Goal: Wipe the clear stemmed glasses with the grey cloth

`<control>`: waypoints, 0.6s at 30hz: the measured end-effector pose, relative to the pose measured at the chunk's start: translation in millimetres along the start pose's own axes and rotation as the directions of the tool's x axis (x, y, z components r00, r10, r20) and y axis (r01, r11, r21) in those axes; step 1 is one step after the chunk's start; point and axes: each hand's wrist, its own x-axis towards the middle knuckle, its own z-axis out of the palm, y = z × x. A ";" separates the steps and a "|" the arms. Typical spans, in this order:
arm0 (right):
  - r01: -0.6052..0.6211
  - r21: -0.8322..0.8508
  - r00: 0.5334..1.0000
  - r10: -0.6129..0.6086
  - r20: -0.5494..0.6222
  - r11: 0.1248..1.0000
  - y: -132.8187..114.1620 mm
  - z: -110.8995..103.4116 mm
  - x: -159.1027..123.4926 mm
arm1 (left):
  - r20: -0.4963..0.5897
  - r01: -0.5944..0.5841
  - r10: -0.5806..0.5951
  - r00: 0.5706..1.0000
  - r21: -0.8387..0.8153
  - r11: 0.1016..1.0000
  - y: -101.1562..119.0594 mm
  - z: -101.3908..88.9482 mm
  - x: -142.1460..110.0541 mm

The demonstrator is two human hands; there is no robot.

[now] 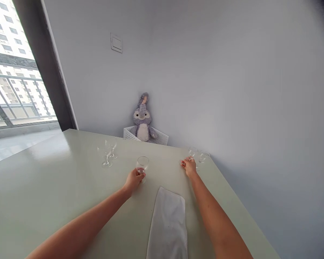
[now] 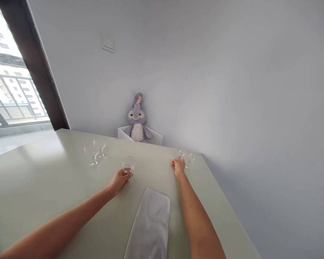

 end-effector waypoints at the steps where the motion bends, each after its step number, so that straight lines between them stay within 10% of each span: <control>1: -0.006 -0.001 1.000 0.006 0.003 1.000 -0.1 3.0 0.8 | -0.004 0.004 -0.004 1.000 0.001 1.000 0.3 -1.8 -0.2; 10: -0.013 -0.036 0.974 0.021 0.226 0.999 -2.8 30.3 -53.2 | -0.246 0.000 -0.005 0.969 -0.023 1.000 -7.0 -72.0 -12.7; 18: -0.041 -0.087 0.815 0.084 0.573 0.995 -14.1 59.6 -132.4 | -0.362 0.018 -0.016 0.932 0.002 1.000 -11.6 -135.8 -7.1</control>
